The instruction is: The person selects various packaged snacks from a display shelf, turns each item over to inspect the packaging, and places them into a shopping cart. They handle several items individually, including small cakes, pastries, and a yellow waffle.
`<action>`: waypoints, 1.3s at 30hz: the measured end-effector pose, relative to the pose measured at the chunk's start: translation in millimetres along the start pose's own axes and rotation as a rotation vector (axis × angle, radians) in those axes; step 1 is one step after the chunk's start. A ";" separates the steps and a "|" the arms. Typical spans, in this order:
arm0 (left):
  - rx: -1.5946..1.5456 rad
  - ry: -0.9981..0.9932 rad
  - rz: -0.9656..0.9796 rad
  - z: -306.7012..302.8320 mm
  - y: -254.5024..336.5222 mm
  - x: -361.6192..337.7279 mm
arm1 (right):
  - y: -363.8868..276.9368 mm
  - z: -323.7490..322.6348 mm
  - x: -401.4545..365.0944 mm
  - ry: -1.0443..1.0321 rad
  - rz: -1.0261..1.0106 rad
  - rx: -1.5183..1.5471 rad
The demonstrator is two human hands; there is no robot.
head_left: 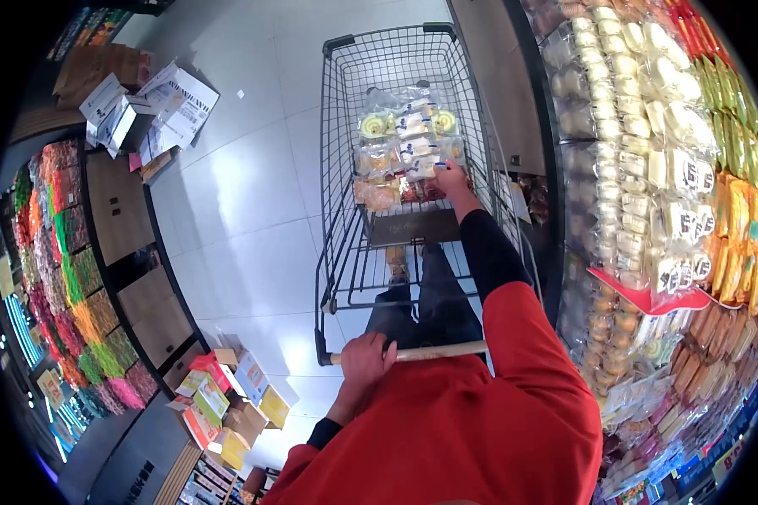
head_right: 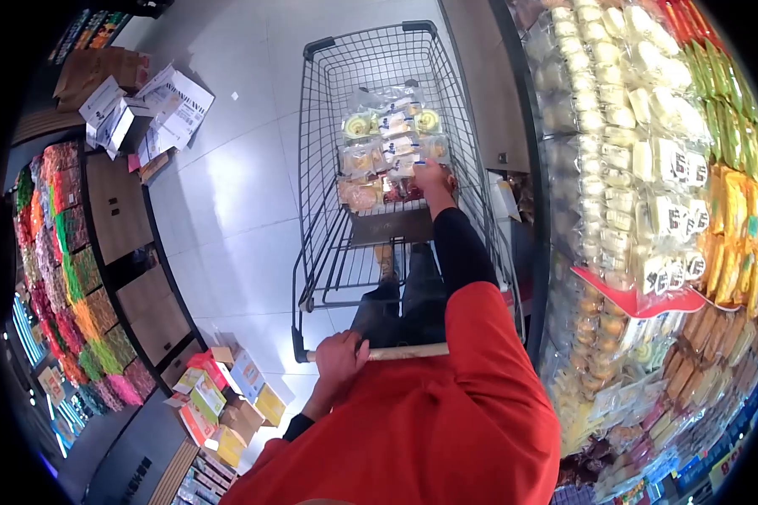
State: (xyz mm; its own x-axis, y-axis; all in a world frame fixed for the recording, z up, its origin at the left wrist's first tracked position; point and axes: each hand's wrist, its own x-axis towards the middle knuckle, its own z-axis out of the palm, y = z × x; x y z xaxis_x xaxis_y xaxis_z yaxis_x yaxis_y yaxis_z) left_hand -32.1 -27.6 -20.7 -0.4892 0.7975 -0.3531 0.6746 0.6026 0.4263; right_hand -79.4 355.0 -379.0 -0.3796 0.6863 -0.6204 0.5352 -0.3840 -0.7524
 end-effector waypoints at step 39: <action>0.223 0.034 -0.053 -42.4 -18.8 113.1 | -271.5 -374.0 -324.4 1.020 -0.377 -0.852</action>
State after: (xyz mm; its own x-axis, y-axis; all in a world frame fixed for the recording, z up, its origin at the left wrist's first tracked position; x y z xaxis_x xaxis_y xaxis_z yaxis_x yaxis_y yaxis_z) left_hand -123.6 52.5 -33.4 -0.5429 0.7678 -0.3402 0.7513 0.6251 0.2117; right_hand 180.6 467.7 109.4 -0.0861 0.9493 0.3023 0.9567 0.1635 -0.2410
